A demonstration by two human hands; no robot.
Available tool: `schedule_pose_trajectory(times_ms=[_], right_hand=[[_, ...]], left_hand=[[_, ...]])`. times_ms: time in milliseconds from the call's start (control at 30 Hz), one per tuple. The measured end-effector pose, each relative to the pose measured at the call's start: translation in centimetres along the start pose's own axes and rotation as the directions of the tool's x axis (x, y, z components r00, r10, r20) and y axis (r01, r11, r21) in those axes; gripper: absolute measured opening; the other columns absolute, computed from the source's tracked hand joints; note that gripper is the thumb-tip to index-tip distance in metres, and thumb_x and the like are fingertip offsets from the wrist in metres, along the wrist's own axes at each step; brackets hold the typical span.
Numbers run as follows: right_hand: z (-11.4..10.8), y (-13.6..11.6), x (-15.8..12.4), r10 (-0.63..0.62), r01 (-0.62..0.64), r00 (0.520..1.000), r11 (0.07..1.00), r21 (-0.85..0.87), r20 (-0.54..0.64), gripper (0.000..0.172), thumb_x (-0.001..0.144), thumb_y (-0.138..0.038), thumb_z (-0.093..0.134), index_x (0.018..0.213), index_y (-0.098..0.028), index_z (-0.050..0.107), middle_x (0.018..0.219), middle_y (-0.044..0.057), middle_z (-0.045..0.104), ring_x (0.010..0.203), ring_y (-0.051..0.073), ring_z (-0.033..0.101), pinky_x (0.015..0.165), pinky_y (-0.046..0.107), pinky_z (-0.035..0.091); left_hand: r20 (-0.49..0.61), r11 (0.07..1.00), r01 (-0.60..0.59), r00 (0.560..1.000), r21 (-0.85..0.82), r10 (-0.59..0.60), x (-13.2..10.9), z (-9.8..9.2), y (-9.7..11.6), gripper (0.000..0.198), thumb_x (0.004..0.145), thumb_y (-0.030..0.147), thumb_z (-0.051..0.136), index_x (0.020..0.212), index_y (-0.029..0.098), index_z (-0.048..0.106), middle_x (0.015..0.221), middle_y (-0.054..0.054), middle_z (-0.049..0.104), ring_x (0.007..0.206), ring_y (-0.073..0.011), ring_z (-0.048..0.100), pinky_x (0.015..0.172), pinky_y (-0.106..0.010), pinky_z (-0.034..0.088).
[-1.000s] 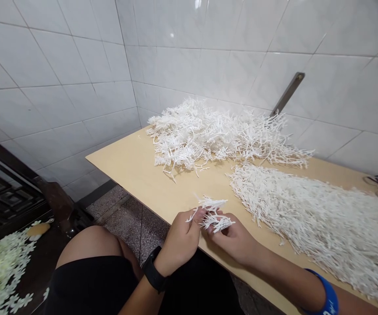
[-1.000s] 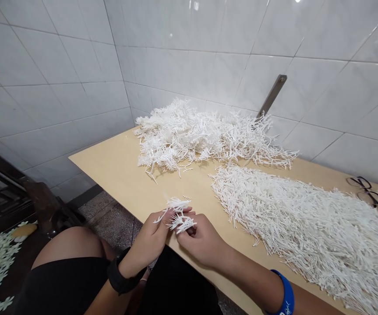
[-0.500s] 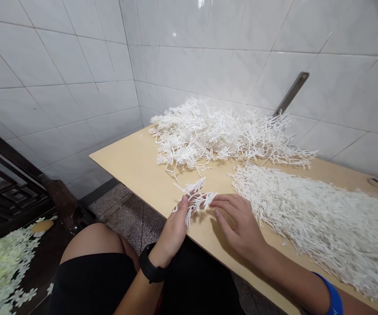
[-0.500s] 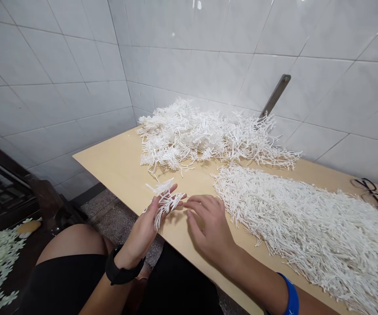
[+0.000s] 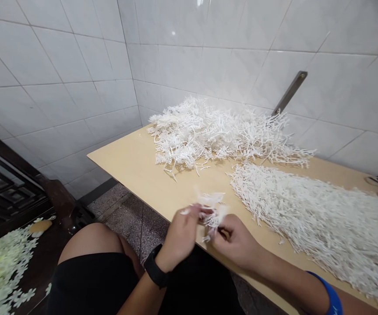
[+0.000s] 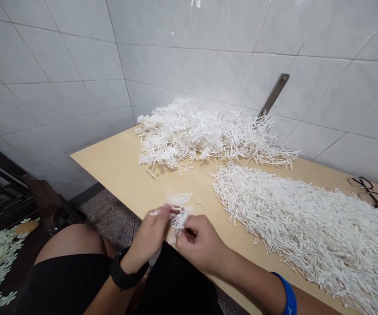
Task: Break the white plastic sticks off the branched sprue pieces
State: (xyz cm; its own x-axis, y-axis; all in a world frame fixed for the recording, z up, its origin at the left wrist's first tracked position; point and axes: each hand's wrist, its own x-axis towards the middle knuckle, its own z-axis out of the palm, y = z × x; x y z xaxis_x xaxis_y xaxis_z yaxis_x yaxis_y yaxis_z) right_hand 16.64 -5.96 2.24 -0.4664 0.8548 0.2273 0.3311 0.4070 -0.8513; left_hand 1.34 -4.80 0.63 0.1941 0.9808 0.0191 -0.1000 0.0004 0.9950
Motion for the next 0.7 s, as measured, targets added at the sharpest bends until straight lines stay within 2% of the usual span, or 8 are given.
schedule_pose_trajectory(times_ms=[67,100,233,300,433,500,600,700], right_hand=[[-0.1,0.1,-0.2,-0.044,0.046,0.999,0.996,-0.077,0.024,0.03,0.08,-0.016,0.049,0.055,-0.02,0.033,0.049,-0.006,0.034,0.044,0.008,0.033,0.046,0.022,0.028],[-0.2,0.2,-0.2,-0.058,0.058,0.998,0.989,-0.135,0.0,0.029,0.081,-0.016,0.049,0.056,-0.02,0.034,0.05,-0.006,0.036,0.045,0.008,0.034,0.047,0.022,0.029],[-1.5,0.6,0.5,-0.087,-0.011,0.978,0.885,-0.465,-0.189,0.013,0.087,-0.021,0.05,0.075,-0.019,0.052,0.075,0.003,0.058,0.072,0.019,0.053,0.069,0.032,0.04],[-1.8,0.6,0.8,-0.097,-0.008,0.979,0.859,-0.513,-0.179,0.008,0.089,-0.022,0.05,0.088,-0.019,0.057,0.09,0.007,0.061,0.087,0.024,0.054,0.078,0.039,0.04],[-0.7,0.7,0.8,-0.059,0.048,0.997,0.978,-0.203,-0.049,0.014,0.092,-0.03,0.052,0.1,-0.021,0.058,0.097,0.007,0.063,0.089,0.023,0.057,0.081,0.037,0.045],[0.0,0.9,0.8,-0.036,0.033,0.998,0.998,-0.044,-0.054,0.012,0.092,-0.031,0.053,0.096,-0.021,0.058,0.092,0.005,0.064,0.083,0.021,0.059,0.077,0.034,0.048],[0.3,1.1,0.9,-0.04,0.04,0.997,0.999,-0.005,-0.059,0.013,0.091,-0.028,0.049,0.082,-0.021,0.056,0.079,0.003,0.063,0.073,0.019,0.059,0.071,0.031,0.048],[0.0,0.5,0.8,-0.062,0.062,0.998,0.996,-0.058,0.002,0.021,0.09,-0.024,0.046,0.069,-0.021,0.049,0.063,-0.001,0.053,0.061,0.015,0.049,0.06,0.027,0.041]], left_hand=[[-0.048,0.991,0.045,0.998,-0.123,-0.052,0.2,-0.5,-0.1,0.054,0.093,0.056,0.044,0.098,0.011,0.074,0.076,-0.011,0.077,0.084,-0.027,0.072,0.088,-0.039,0.051],[-0.035,0.978,0.056,0.997,-0.199,-0.065,0.3,-0.8,-0.2,0.055,0.094,0.056,0.042,0.102,0.01,0.072,0.077,-0.011,0.077,0.086,-0.027,0.072,0.091,-0.041,0.049],[0.048,0.926,0.04,0.999,-0.375,-0.024,0.4,-1.1,-0.3,0.058,0.098,0.053,0.031,0.125,0.012,0.063,0.121,-0.014,0.07,0.117,-0.0274,0.061,0.109,-0.043,0.037],[0.073,0.934,-0.001,0.997,-0.356,0.029,0.3,-0.9,-0.4,0.056,0.099,0.05,0.029,0.134,0.016,0.056,0.135,-0.012,0.061,0.128,-0.0264,0.053,0.114,-0.042,0.032],[0.157,0.968,-0.051,0.983,-0.247,0.092,-0.2,-0.2,-0.2,0.05,0.1,0.046,0.032,0.143,0.026,0.046,0.148,-0.006,0.048,0.137,-0.0257,0.042,0.116,-0.041,0.029],[0.184,0.98,-0.046,0.98,-0.193,0.082,-0.6,0.2,0.0,0.049,0.1,0.046,0.031,0.144,0.028,0.044,0.151,-0.003,0.044,0.141,-0.0241,0.036,0.119,-0.039,0.023],[0.207,0.984,-0.023,0.976,-0.179,0.06,-0.9,0.6,0.2,0.05,0.1,0.048,0.032,0.141,0.026,0.049,0.15,-0.004,0.047,0.141,-0.0233,0.038,0.119,-0.038,0.023],[0.17,0.973,0.02,0.985,-0.228,0.02,-0.7,1.0,0.2,0.052,0.097,0.052,0.037,0.126,0.017,0.063,0.13,-0.01,0.065,0.124,-0.0269,0.057,0.109,-0.04,0.039]])
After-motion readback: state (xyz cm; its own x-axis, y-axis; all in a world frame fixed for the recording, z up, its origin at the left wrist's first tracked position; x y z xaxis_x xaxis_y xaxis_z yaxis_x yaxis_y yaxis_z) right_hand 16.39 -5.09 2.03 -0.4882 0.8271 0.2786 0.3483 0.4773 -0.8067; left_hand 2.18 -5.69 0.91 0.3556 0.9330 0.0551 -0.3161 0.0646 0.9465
